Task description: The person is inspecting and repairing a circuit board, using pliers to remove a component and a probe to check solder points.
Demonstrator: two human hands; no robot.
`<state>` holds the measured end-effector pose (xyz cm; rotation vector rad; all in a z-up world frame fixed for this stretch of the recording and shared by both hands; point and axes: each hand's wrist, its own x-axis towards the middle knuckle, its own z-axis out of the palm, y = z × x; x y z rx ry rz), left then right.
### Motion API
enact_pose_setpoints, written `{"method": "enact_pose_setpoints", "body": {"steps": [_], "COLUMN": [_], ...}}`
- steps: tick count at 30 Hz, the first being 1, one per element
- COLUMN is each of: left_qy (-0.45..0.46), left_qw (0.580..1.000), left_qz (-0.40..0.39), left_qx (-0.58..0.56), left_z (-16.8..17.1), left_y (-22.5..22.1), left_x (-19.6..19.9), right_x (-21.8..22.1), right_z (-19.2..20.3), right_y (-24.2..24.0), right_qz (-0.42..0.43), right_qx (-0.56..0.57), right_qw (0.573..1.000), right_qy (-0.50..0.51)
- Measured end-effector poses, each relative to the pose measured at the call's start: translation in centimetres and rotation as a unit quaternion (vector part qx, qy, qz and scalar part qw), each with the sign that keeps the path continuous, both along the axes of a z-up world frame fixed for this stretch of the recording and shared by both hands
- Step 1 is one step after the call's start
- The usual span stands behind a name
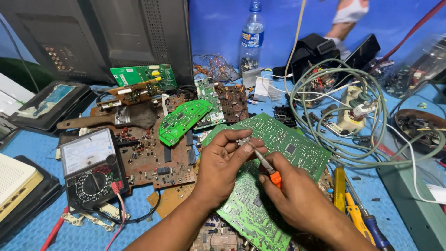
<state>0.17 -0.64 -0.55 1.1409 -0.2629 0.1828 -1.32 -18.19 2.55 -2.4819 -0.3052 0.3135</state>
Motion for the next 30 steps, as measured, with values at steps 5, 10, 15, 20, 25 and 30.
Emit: {"method": "enact_pose_setpoints", "body": {"steps": [5,10,15,20,25,30], "left_qy": [-0.003,-0.018,-0.020,0.003,0.065,0.010], "left_qw": [1.000,1.000,0.999,0.999,0.996,0.967], "left_qz": [0.002,0.000,0.010,0.043,0.000,0.060], "left_qx": [0.010,0.017,0.026,0.013,0.054,0.247], "left_z": [0.2,0.2,0.2,0.0,0.7,1.5], "left_y": [0.0,0.0,-0.1,1.3,1.0,0.9], "left_x": [-0.2,-0.3,0.0,1.4,0.9,-0.1], "right_x": [0.0,0.0,0.1,1.7,5.2,5.9], "right_z": [0.5,0.7,1.6,3.3,2.1,1.4], "right_y": [0.0,-0.3,-1.5,-5.1,-10.0,-11.3], "right_qz": [0.008,0.021,0.049,-0.037,-0.233,-0.188], "right_qx": [-0.003,0.029,0.002,0.039,-0.059,-0.225], "right_qw": [1.000,0.999,0.998,0.998,0.971,0.956], "right_qy": [0.010,0.015,0.037,0.028,0.009,0.009]}}
